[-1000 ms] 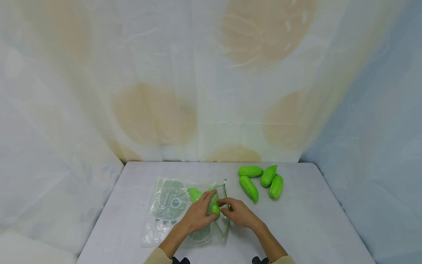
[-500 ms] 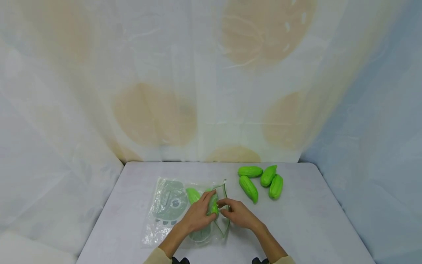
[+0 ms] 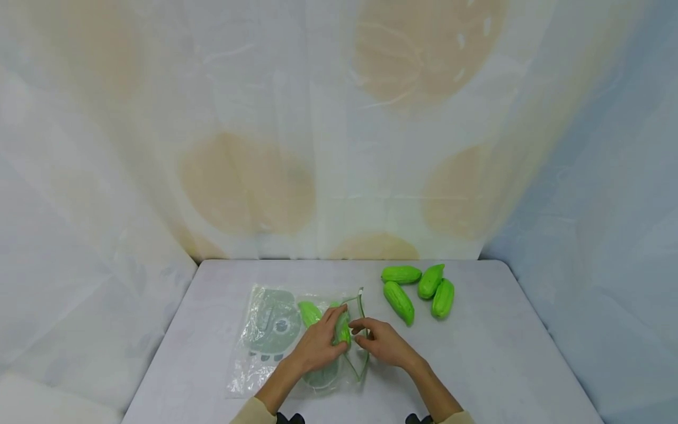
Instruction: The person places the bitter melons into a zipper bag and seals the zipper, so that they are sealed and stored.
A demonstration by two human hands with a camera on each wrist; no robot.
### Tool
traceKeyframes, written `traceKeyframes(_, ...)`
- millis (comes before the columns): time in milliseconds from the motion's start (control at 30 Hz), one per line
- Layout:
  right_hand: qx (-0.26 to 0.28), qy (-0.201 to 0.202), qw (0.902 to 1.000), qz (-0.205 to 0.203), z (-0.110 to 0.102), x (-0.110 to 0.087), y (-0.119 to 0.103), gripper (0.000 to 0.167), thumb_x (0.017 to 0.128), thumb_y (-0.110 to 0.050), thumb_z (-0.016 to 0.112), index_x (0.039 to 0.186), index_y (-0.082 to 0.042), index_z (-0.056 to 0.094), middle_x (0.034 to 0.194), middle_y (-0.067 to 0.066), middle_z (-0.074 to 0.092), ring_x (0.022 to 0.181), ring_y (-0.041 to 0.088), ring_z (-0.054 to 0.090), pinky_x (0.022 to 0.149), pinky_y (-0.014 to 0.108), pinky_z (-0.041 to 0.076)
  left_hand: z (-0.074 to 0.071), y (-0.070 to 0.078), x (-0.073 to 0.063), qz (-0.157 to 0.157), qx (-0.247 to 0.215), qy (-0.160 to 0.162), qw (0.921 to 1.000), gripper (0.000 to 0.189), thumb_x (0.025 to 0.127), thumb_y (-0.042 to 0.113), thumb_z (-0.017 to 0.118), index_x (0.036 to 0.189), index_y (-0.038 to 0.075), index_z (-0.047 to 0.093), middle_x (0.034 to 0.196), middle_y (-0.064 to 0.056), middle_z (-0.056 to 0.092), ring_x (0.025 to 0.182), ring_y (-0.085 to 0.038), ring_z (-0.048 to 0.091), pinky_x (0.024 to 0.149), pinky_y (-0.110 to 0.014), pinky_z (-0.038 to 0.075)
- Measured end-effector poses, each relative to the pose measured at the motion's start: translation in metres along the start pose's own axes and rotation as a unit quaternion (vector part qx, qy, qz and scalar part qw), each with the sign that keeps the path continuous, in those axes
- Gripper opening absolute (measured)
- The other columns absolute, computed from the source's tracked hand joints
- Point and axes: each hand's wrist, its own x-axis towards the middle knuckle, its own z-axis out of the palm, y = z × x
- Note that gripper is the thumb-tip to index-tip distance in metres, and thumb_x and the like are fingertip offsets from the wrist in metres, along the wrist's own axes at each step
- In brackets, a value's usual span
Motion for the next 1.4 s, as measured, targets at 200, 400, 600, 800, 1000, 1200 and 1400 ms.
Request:
traceKeyframes(200, 0.001, 0.005, 1.0, -0.002, -0.0003, -0.0007, 0.0, 0.033, 0.101, -0.017, 0.059, 0.133, -0.011, 0.063, 0.118, 0.007, 0.07, 0.085, 0.014, 0.062, 0.07, 0.025, 0.05, -0.0003, 0.0008, -0.0007, 0.0, -0.001, 0.005, 1.0, 0.079, 0.086, 0.03, 0.065, 0.156, 0.012, 0.034, 0.147, -0.001, 0.046, 0.08, -0.01, 0.052, 0.072, -0.029, 0.049)
traceKeyframes(400, 0.003, 0.012, 0.9999, -0.004, -0.0009, -0.0005, 0.0014, 0.033, 0.101, -0.018, 0.059, 0.132, -0.01, 0.063, 0.117, 0.007, 0.07, 0.081, 0.012, 0.061, 0.067, 0.026, 0.05, 0.0, 0.0009, -0.0011, -0.003, -0.002, 0.004, 1.0, 0.079, 0.086, 0.031, 0.065, 0.156, 0.012, 0.034, 0.148, -0.001, 0.046, 0.079, -0.01, 0.052, 0.072, -0.029, 0.049)
traceKeyframes(600, 0.0, 0.012, 0.9999, -0.006, 0.0, -0.0004, 0.0043, 0.032, 0.101, -0.02, 0.059, 0.131, -0.011, 0.064, 0.115, 0.005, 0.07, 0.078, 0.008, 0.058, 0.066, 0.025, 0.049, 0.0017, 0.0007, -0.0018, -0.001, 0.0, 0.004, 1.0, 0.079, 0.085, 0.03, 0.066, 0.155, 0.012, 0.034, 0.146, -0.002, 0.047, 0.082, -0.01, 0.053, 0.074, -0.031, 0.05)
traceKeyframes(800, 0.002, 0.014, 0.9999, -0.003, 0.0009, -0.0017, 0.0041, 0.032, 0.101, -0.021, 0.06, 0.131, -0.011, 0.064, 0.114, 0.004, 0.07, 0.076, 0.008, 0.058, 0.065, 0.026, 0.05, 0.0014, 0.0024, -0.0023, -0.001, -0.001, 0.007, 1.0, 0.079, 0.085, 0.03, 0.067, 0.156, 0.017, 0.034, 0.144, -0.001, 0.049, 0.08, -0.01, 0.052, 0.073, -0.029, 0.05)
traceKeyframes(1000, 0.007, 0.016, 0.9998, -0.005, 0.0013, -0.0021, 0.0033, 0.032, 0.101, -0.02, 0.06, 0.131, -0.01, 0.064, 0.113, 0.005, 0.07, 0.076, 0.01, 0.058, 0.064, 0.026, 0.049, 0.0001, 0.0031, -0.0031, 0.0, -0.003, 0.013, 0.9999, 0.079, 0.084, 0.03, 0.067, 0.155, 0.017, 0.035, 0.144, -0.001, 0.049, 0.078, -0.01, 0.051, 0.071, -0.029, 0.049)
traceKeyframes(1200, 0.01, 0.018, 0.9998, -0.005, 0.0007, -0.0019, 0.0036, 0.032, 0.101, -0.018, 0.06, 0.131, -0.009, 0.064, 0.115, 0.008, 0.07, 0.079, 0.012, 0.059, 0.066, 0.026, 0.049, 0.0016, 0.0016, -0.0028, 0.001, -0.001, 0.013, 0.9999, 0.079, 0.084, 0.03, 0.067, 0.155, 0.018, 0.035, 0.144, 0.0, 0.049, 0.078, -0.009, 0.051, 0.07, -0.028, 0.049)
traceKeyframes(1400, -0.001, 0.027, 0.9996, 0.0, -0.0044, -0.0014, 0.0039, 0.033, 0.1, -0.02, 0.06, 0.131, -0.008, 0.064, 0.115, 0.01, 0.069, 0.08, 0.011, 0.058, 0.067, 0.026, 0.049, -0.0001, 0.0024, -0.0028, 0.012, -0.003, 0.023, 0.9997, 0.078, 0.083, 0.03, 0.067, 0.154, 0.015, 0.037, 0.143, -0.003, 0.05, 0.084, -0.011, 0.053, 0.073, -0.03, 0.051)
